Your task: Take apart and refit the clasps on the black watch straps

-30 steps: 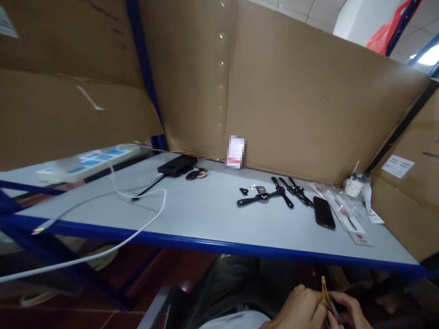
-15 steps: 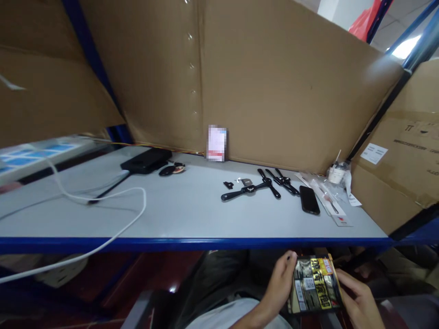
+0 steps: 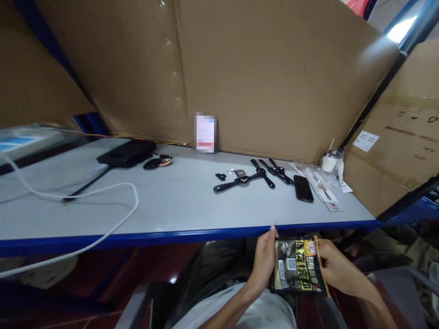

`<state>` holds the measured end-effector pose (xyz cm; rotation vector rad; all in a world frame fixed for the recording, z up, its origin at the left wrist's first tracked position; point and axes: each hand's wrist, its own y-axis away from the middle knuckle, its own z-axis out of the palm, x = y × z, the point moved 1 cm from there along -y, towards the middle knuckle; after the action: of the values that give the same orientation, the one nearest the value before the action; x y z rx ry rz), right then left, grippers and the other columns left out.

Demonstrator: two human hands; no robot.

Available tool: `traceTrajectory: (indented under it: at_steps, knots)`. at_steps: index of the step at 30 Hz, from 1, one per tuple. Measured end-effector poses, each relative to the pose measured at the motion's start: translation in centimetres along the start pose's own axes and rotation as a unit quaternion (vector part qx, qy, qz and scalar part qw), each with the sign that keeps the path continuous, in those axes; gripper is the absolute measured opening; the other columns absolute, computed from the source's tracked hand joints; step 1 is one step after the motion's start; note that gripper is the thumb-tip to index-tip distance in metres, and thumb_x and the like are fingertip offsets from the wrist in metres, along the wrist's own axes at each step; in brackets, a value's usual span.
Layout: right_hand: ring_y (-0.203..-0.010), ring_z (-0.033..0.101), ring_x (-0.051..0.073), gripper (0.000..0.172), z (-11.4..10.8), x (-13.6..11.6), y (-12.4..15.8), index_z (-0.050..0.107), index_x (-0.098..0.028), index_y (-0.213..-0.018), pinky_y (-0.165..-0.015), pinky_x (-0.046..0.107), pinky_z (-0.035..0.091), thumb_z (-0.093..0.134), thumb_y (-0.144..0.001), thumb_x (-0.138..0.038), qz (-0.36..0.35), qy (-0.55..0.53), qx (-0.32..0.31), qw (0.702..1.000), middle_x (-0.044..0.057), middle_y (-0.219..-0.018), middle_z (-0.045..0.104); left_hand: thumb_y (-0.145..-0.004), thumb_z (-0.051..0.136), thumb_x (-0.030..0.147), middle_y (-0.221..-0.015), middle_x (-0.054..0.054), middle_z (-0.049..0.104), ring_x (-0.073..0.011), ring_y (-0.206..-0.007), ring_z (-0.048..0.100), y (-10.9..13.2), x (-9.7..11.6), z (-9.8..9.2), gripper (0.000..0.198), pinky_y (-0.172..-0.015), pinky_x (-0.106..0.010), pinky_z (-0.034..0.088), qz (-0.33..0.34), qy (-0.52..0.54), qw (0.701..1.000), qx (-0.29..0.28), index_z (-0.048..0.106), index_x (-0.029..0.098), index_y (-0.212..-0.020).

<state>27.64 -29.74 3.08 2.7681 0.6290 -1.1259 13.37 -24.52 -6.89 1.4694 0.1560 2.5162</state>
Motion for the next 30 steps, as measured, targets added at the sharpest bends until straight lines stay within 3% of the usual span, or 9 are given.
traceTrajectory:
  at_steps: [5, 7, 10, 12, 15, 19, 22, 25, 30]
  knots:
    - [-0.090, 0.063, 0.021, 0.025, -1.5, -0.7, -1.0, 0.079, -0.018, -0.085, -0.079, 0.028, 0.051, 0.060, -0.096, -0.030, -0.008, -0.007, 0.002, 1.000, 0.007, -0.090, 0.073, -0.066, 0.064, 0.084, -0.058, 0.005, 0.044, -0.0081, -0.057, 0.040, -0.6, -0.2, 0.0, 0.069, -0.051, -0.019, 0.036, 0.051, -0.013, 0.999, -0.015, 0.047, 0.017, -0.063]
    - [-0.089, 0.063, 0.020, 0.027, -2.2, -0.6, -1.2, 0.078, -0.017, -0.082, -0.077, 0.027, 0.051, 0.061, -0.096, -0.032, -0.004, -0.019, 0.008, 1.000, 0.008, -0.093, 0.072, -0.067, 0.067, 0.081, -0.060, 0.003, 0.052, -0.0090, -0.055, 0.047, -1.1, -0.2, -0.5, 0.067, -0.049, -0.019, 0.039, 0.044, -0.043, 0.994, -0.095, 0.052, 0.016, -0.065]
    - [-0.084, 0.063, 0.019, 0.031, -3.3, -0.4, -1.4, 0.078, -0.016, -0.078, -0.076, 0.027, 0.052, 0.061, -0.096, -0.036, 0.003, -0.037, 0.007, 0.999, 0.009, -0.096, 0.071, -0.071, 0.069, 0.076, -0.062, -0.001, 0.061, -0.0106, -0.043, 0.052, -1.5, 0.0, -1.2, 0.063, -0.036, -0.020, 0.040, -0.043, -0.072, 0.958, -0.275, 0.061, 0.014, -0.078]
    - [-0.082, 0.064, 0.019, 0.033, -4.0, -0.3, -1.4, 0.078, -0.016, -0.079, -0.075, 0.027, 0.052, 0.060, -0.097, -0.038, 0.002, -0.033, 0.007, 0.999, 0.010, -0.095, 0.071, -0.074, 0.068, 0.074, -0.061, -0.003, 0.063, -0.0108, -0.038, 0.053, -1.7, 0.1, -1.4, 0.062, -0.032, -0.020, 0.041, -0.067, -0.059, 0.940, -0.329, 0.061, 0.013, -0.081]
    - [-0.091, 0.067, 0.021, 0.031, -5.3, -0.5, -1.1, 0.080, -0.019, -0.085, -0.081, 0.029, 0.053, 0.059, -0.097, -0.039, -0.012, 0.018, 0.046, 0.999, 0.010, -0.100, 0.072, -0.077, 0.069, 0.069, -0.058, -0.001, 0.060, -0.0098, -0.036, 0.053, -1.9, 0.3, -1.3, 0.057, -0.030, -0.019, 0.043, -0.060, -0.016, 0.948, -0.313, 0.059, 0.013, -0.078]
    - [-0.100, 0.068, 0.025, 0.026, -7.2, -1.0, -0.2, 0.078, -0.021, -0.078, -0.091, 0.035, 0.053, 0.065, -0.092, -0.039, -0.014, 0.089, 0.177, 0.980, 0.011, -0.107, 0.074, -0.074, 0.074, 0.066, -0.062, -0.001, 0.061, -0.0110, -0.045, 0.058, -1.8, 0.4, -0.8, 0.056, -0.035, -0.021, 0.051, -0.065, 0.056, 0.959, -0.269, 0.060, 0.013, -0.080]
    - [-0.098, 0.069, 0.025, 0.027, -8.4, -1.2, 0.6, 0.073, -0.020, -0.073, -0.082, 0.033, 0.057, 0.067, -0.089, -0.042, 0.008, 0.077, 0.280, 0.957, 0.010, -0.104, 0.074, -0.068, 0.080, 0.066, -0.065, -0.001, 0.062, -0.0125, -0.051, 0.061, -1.6, 0.5, -0.7, 0.059, -0.038, -0.023, 0.054, -0.075, 0.091, 0.964, -0.240, 0.062, 0.012, -0.083]
    - [-0.081, 0.069, 0.022, 0.029, -8.5, -1.0, 0.8, 0.073, -0.019, -0.078, -0.065, 0.030, 0.058, 0.067, -0.088, -0.045, 0.041, 0.016, 0.367, 0.929, 0.010, -0.098, 0.074, -0.065, 0.083, 0.064, -0.068, -0.001, 0.063, -0.0127, -0.052, 0.061, -1.5, 0.5, -0.8, 0.060, -0.038, -0.024, 0.055, -0.075, 0.106, 0.969, -0.211, 0.063, 0.012, -0.085]
    - [-0.062, 0.064, 0.017, 0.026, -5.9, -1.0, 0.0, 0.073, -0.017, -0.087, -0.053, 0.028, 0.056, 0.068, -0.088, -0.042, 0.029, -0.042, 0.447, 0.893, 0.008, -0.085, 0.072, -0.066, 0.085, 0.059, -0.070, -0.002, 0.064, -0.0143, -0.056, 0.063, -1.4, 0.5, -0.7, 0.057, -0.040, -0.025, 0.056, -0.060, 0.119, 0.974, -0.185, 0.064, 0.011, -0.088]
